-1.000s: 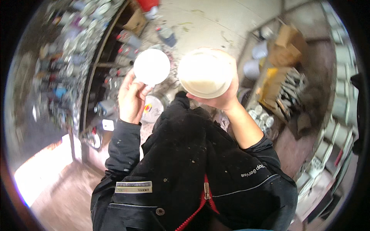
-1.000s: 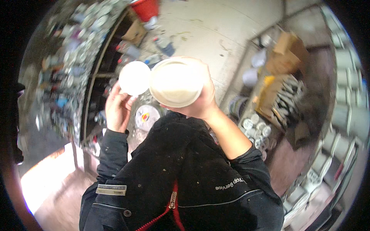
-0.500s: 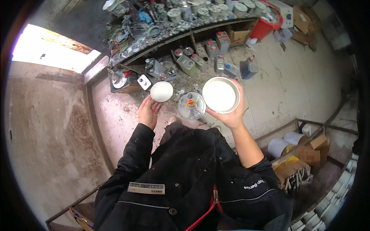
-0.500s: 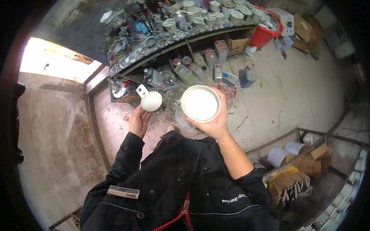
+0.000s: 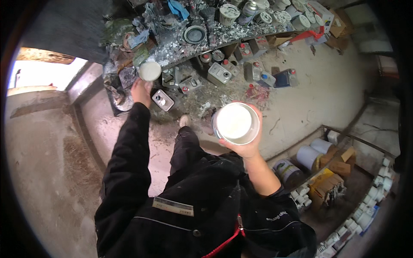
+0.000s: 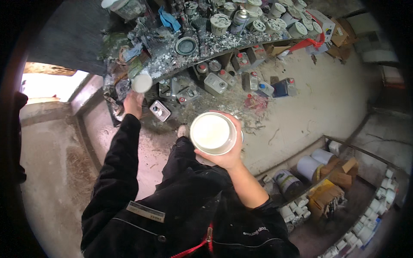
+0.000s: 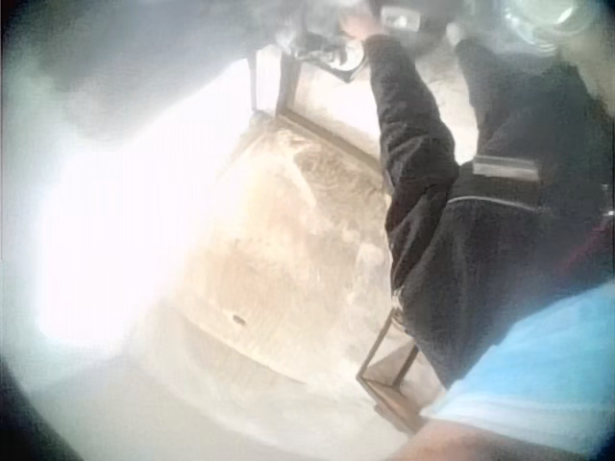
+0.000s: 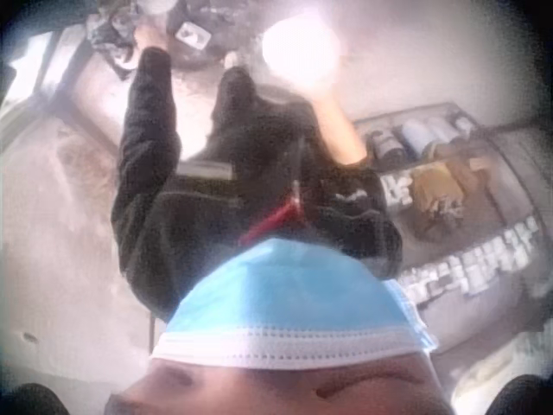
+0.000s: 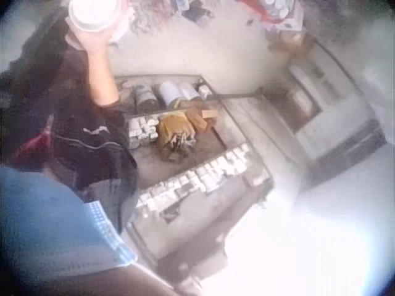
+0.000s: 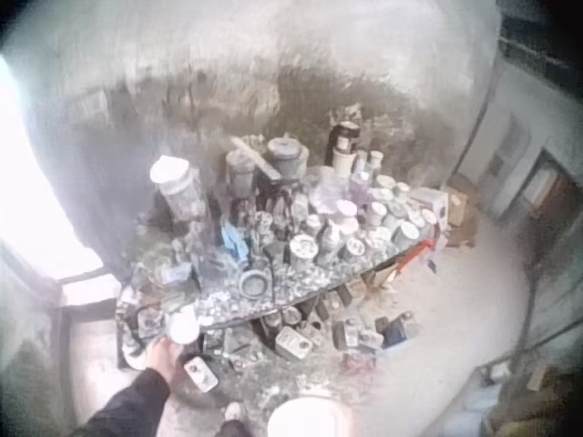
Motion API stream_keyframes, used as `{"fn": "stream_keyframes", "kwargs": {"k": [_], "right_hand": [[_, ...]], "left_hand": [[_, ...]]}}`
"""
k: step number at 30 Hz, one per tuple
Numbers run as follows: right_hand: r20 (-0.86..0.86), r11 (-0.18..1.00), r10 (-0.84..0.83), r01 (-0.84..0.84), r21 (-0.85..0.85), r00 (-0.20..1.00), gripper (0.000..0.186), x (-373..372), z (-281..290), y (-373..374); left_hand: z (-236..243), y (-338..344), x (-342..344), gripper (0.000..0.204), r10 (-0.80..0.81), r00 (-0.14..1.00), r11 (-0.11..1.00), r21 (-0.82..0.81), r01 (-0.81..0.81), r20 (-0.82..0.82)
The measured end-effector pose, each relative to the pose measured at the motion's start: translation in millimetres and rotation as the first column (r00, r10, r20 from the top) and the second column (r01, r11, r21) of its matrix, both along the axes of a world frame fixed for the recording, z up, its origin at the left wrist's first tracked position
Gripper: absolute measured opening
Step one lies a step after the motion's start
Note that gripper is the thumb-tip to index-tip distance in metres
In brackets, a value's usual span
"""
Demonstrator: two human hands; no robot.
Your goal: The person selects a small container of white paint from a shelf, opens it, and stirs the contents with a flat tool. They then transfer some paint into another container and continue stirring. The person also uses a funnel to pour paint into a larger container and stirs that mixture as well.
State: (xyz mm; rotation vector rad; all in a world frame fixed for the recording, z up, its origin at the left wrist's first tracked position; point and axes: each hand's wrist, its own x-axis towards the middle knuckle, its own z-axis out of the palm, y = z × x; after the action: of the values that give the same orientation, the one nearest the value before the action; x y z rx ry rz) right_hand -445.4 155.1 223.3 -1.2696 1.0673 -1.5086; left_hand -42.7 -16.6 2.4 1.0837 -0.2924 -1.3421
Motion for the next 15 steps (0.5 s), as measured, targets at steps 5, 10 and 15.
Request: {"fn": "stream_keyframes", "kwargs": {"k": [5, 10, 15], "right_hand": [[-0.071, 0.996, 0.089, -0.091, -0.024, 0.993, 0.104, 71, -4, -63], [-0.059, 0.992, 0.123, -0.123, 0.001, 0.991, 0.104, 124, -6, -124], [-0.153, 0.991, 0.129, -0.125, 0.038, 0.980, 0.104, 149, -17, -162]], "left_hand": [[-20, -57, 24, 0.052, -0.126, 0.955, 0.966, 0.253, 0.057, 0.269], [-12, -44, 32, 0.054, -0.097, 0.979, 0.979, 0.194, 0.062, 0.177], [6, -46, 30, 0.045, 0.007, 0.940, 0.972, 0.217, -0.086, 0.341]]}}
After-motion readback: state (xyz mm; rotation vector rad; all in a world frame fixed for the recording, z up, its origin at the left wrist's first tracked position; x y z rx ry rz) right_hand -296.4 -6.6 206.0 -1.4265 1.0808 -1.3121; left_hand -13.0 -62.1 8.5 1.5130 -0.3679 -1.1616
